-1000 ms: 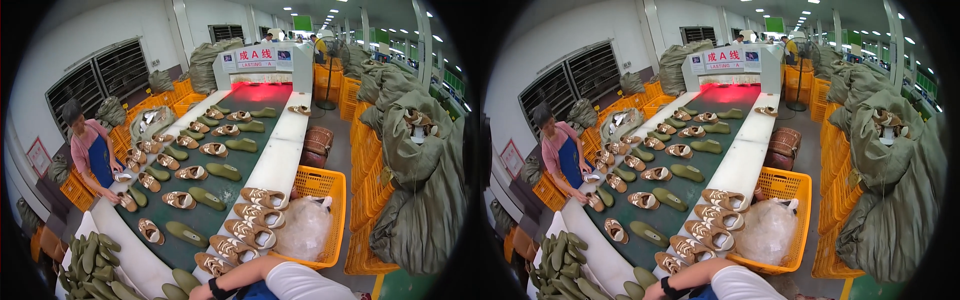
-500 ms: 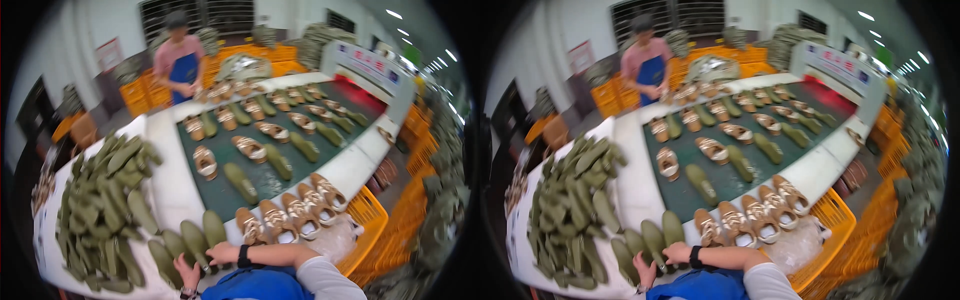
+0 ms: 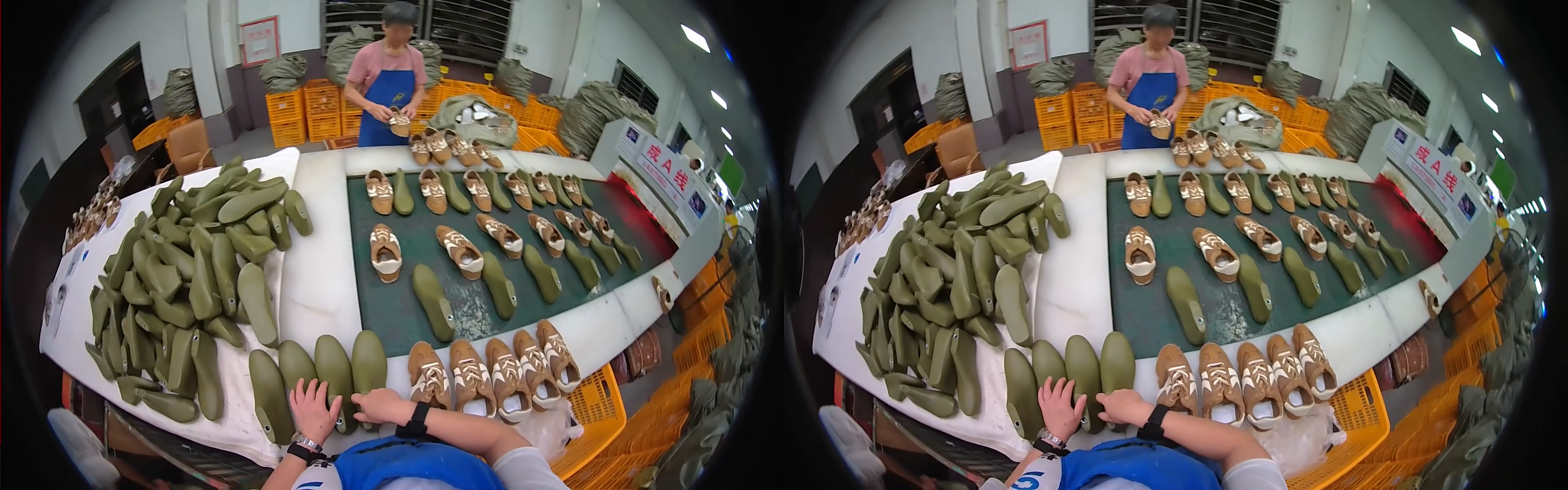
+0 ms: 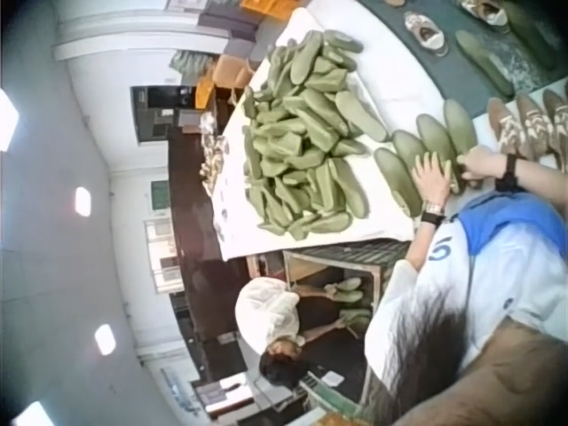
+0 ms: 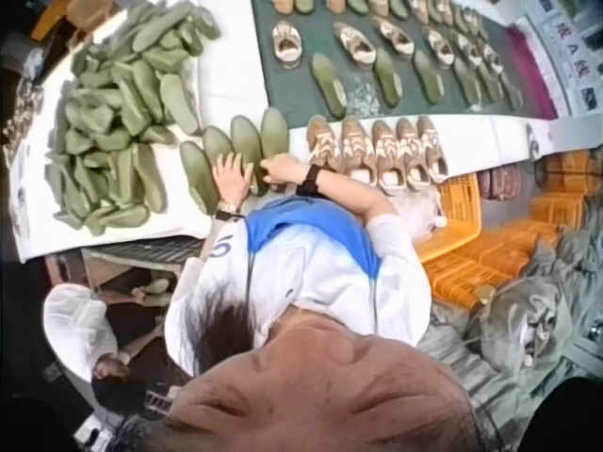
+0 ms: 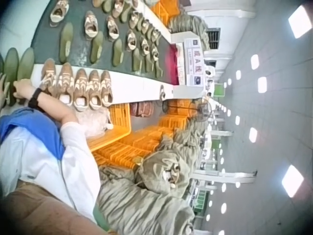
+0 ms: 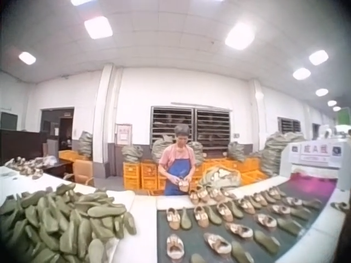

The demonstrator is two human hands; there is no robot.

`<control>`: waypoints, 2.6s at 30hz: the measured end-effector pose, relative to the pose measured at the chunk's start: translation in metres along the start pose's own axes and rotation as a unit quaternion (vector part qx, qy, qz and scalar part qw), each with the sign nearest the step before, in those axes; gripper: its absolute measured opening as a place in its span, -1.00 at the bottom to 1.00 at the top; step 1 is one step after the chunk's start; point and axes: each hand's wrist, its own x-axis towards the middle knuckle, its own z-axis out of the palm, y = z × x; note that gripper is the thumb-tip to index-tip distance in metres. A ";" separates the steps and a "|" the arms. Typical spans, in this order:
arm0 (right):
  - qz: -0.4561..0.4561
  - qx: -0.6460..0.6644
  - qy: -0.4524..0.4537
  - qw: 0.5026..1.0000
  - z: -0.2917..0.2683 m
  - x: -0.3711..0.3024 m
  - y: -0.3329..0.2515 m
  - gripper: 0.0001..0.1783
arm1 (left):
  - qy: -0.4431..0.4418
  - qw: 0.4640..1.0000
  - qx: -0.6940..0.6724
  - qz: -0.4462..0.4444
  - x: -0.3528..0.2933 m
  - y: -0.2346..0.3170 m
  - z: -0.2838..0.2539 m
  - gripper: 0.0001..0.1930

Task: Organizing shoe lasts and finished shoes on an assembly line.

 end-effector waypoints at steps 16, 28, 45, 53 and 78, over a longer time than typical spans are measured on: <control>-0.003 -0.004 0.033 0.999 0.003 -0.002 0.014 -0.52 | 0.000 0.986 -0.006 -0.166 0.121 -0.058 -0.005 -0.17; 0.026 0.021 0.035 0.999 0.003 -0.009 0.021 -0.55 | -0.044 0.692 -0.592 -0.411 0.195 -0.081 -0.018 -0.32; 0.007 0.023 0.082 0.996 0.002 -0.009 0.021 -0.58 | 0.046 0.279 -0.877 -0.388 0.199 -0.045 0.032 -0.73; -0.007 0.029 0.084 0.996 0.004 -0.006 0.010 -0.60 | 0.073 0.916 0.152 -0.364 0.141 -0.180 -0.005 -0.04; -0.005 0.013 0.088 0.996 0.007 -0.006 0.019 -0.56 | -0.123 0.591 -0.706 -0.369 0.136 -0.126 -0.083 -0.09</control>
